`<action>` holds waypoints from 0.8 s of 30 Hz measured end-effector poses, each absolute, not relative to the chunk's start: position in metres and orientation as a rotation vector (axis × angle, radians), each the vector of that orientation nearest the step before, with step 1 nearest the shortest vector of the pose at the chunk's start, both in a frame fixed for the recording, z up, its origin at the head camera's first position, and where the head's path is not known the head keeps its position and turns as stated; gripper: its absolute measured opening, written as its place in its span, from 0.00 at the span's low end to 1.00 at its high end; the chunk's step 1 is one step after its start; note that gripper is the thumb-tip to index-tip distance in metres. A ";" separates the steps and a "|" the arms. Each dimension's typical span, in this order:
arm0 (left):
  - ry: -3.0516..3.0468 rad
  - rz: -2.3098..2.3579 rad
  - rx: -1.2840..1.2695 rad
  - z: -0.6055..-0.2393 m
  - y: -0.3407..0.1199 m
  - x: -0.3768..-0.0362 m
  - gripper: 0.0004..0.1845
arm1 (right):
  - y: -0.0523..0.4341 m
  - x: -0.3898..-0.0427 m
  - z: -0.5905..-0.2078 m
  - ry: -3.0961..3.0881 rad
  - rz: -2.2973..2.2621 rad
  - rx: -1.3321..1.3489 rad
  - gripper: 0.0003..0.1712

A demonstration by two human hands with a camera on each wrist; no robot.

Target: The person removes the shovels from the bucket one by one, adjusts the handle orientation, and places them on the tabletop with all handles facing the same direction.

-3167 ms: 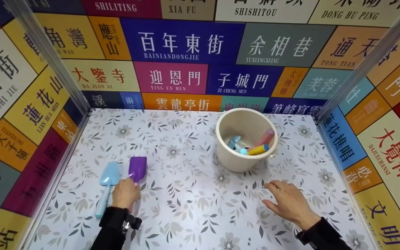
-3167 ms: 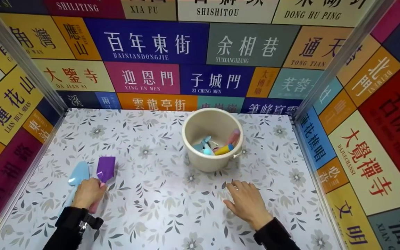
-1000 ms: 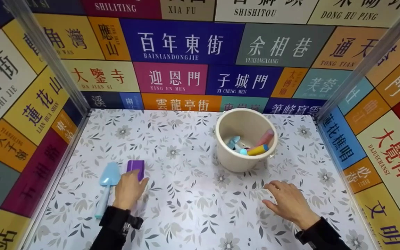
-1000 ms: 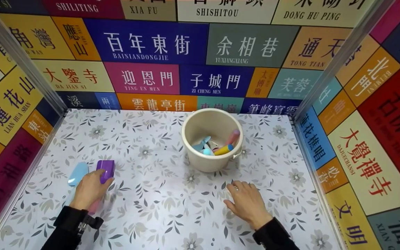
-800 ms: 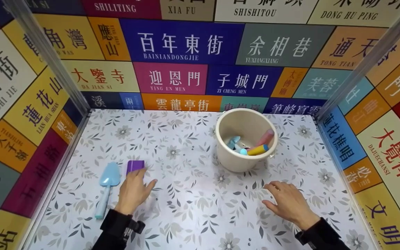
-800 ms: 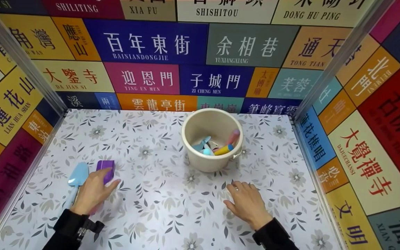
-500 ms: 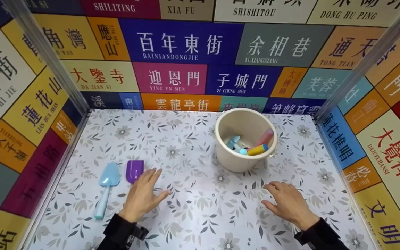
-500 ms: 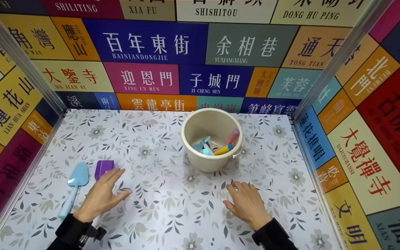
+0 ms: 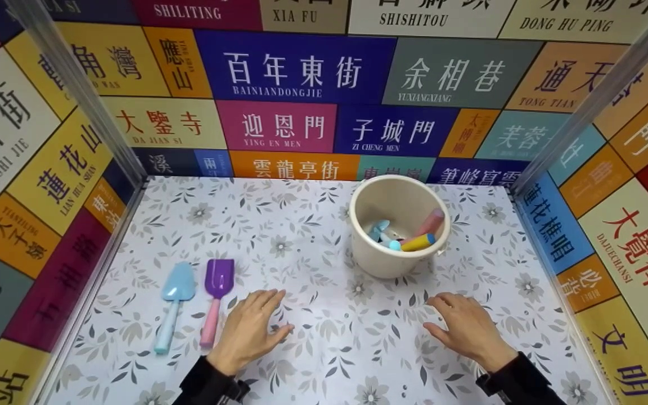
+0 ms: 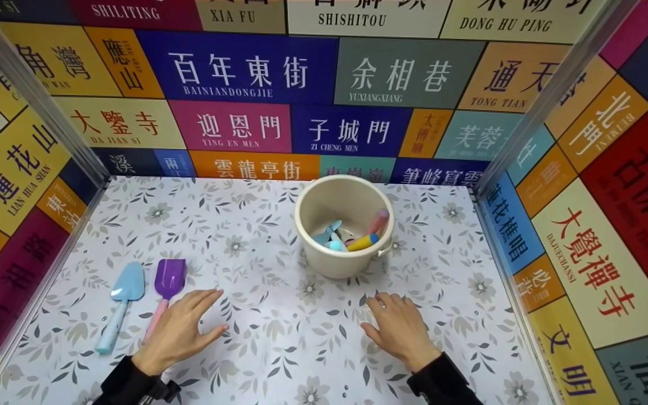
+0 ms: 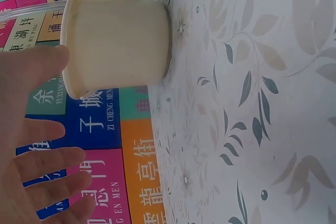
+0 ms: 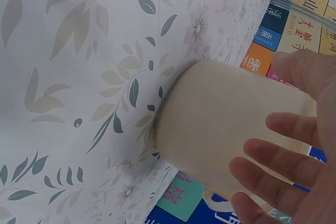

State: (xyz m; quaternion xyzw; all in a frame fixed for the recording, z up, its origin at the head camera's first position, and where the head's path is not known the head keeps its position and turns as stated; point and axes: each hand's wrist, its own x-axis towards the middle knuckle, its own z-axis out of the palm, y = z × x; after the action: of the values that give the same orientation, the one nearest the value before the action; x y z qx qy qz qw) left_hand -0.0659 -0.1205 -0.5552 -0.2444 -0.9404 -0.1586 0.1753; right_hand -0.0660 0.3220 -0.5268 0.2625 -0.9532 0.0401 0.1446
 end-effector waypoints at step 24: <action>-2.677 -0.450 -0.740 -0.563 -0.115 -0.062 0.36 | 0.311 -0.152 -0.385 -2.694 0.178 0.854 0.21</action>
State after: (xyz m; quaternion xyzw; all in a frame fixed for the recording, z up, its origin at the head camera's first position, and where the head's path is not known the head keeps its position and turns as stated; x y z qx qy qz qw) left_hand -0.0616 -0.1147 -0.5626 -0.2595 -0.9387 -0.1579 0.1630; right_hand -0.1522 0.3107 -0.3846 0.2979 -0.9400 0.0622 0.1541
